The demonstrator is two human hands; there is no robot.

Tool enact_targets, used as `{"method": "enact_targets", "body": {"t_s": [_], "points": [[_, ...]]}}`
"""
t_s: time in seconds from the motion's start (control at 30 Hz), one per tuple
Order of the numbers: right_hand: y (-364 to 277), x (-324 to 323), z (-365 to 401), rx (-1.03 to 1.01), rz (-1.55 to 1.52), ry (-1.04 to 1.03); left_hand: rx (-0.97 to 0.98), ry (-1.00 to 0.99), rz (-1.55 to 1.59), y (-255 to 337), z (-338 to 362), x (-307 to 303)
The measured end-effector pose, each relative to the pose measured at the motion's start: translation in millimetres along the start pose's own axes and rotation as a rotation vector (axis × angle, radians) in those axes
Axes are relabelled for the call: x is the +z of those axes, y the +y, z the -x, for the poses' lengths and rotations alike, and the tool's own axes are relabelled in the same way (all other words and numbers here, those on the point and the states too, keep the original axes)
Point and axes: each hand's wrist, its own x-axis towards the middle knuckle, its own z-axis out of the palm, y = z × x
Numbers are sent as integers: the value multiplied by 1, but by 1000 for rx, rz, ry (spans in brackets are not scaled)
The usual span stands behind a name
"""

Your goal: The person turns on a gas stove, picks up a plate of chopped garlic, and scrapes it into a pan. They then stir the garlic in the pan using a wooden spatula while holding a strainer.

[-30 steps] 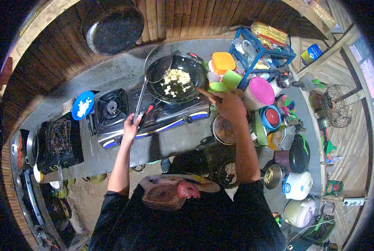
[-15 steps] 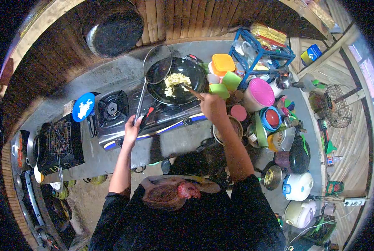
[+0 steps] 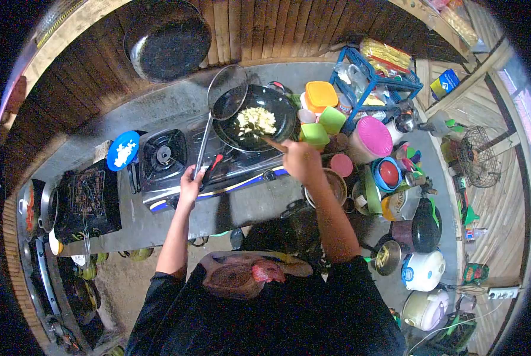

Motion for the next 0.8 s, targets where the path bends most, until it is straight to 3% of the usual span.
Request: {"method": "enact_targets", "body": {"t_s": [0.03,0.3,0.47,0.6,0.8], "points": [[-1,10,-3,33,35,-26,73,12,7,-3,-1,1],[17,16,-31,156,52,-17,52,49,-109,2,5,5],[22,61,-52,131,22,40,-38,68,-71,6,7,4],[9,78,-53,159,36,-35,42,94,-104,16,10,5],[5,54,-24,103,85,-106,-5,58,-110,22,12,3]]}}
